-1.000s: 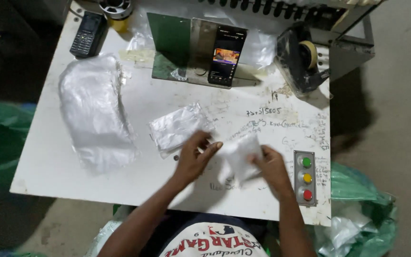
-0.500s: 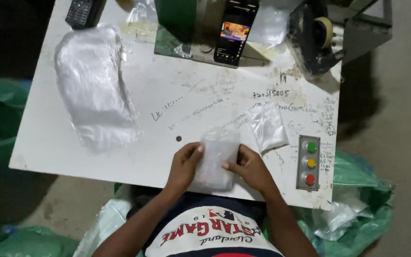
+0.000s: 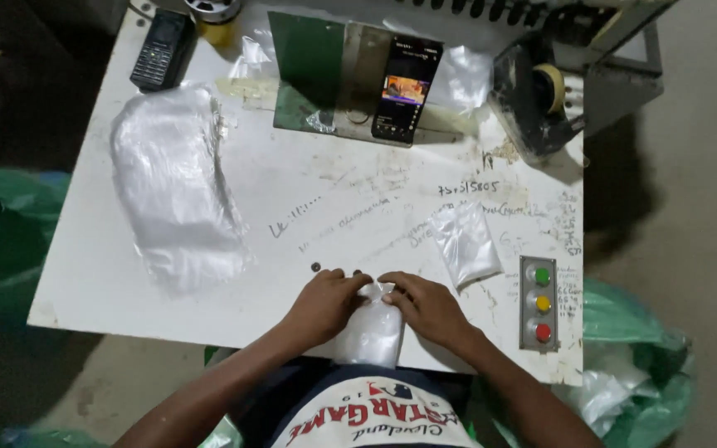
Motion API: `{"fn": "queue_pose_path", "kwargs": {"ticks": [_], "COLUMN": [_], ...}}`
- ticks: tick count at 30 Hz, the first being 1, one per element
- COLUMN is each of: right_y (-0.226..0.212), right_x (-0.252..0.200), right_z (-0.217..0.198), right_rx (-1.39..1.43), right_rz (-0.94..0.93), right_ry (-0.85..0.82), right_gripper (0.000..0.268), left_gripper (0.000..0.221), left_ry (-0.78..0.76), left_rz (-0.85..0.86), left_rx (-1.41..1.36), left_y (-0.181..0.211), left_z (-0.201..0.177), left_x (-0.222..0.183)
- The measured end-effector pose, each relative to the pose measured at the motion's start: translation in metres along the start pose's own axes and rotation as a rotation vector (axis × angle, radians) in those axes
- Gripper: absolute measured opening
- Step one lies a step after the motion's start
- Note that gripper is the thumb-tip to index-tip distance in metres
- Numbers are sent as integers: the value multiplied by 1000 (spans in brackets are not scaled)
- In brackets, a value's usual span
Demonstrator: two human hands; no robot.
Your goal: Inspecting and handling small plastic bags at a factory workbench.
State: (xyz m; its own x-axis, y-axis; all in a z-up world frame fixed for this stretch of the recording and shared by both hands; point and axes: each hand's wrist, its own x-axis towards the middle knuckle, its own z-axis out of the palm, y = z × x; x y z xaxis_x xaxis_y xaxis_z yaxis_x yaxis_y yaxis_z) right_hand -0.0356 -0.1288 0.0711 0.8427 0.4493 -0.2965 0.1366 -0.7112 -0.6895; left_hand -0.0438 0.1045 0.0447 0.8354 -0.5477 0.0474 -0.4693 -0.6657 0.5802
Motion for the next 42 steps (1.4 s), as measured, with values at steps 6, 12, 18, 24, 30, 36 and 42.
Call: {"fn": "queue_pose_path", "kwargs": {"ticks": [6, 12, 18, 24, 30, 36, 42], "right_y": [8, 6, 21, 169, 132, 143, 233], "right_x": [-6, -4, 4, 87, 111, 45, 36], "right_z": [10, 4, -79, -253, -296, -269, -198], "right_rx": [-162, 160, 678, -273, 211, -368, 323], "right_rz": [-212, -225, 62, -202, 384, 334, 493], "right_ry": [153, -86, -196, 1128, 638, 621, 623], "right_gripper": [18, 20, 34, 32, 47, 19, 15], "left_gripper": [12, 49, 17, 15, 9, 4, 3], "left_ry": [108, -259, -76, 517, 646, 754, 692], "left_rz": [27, -519, -675, -163, 28, -27, 118], "left_rx": [23, -639, -1111, -341, 22, 61, 219], "left_y": [-1, -1, -5, 28, 7, 2, 19], "left_z": [9, -24, -24, -83, -35, 3, 31], "left_x": [-7, 4, -2, -6, 5, 17, 32]}}
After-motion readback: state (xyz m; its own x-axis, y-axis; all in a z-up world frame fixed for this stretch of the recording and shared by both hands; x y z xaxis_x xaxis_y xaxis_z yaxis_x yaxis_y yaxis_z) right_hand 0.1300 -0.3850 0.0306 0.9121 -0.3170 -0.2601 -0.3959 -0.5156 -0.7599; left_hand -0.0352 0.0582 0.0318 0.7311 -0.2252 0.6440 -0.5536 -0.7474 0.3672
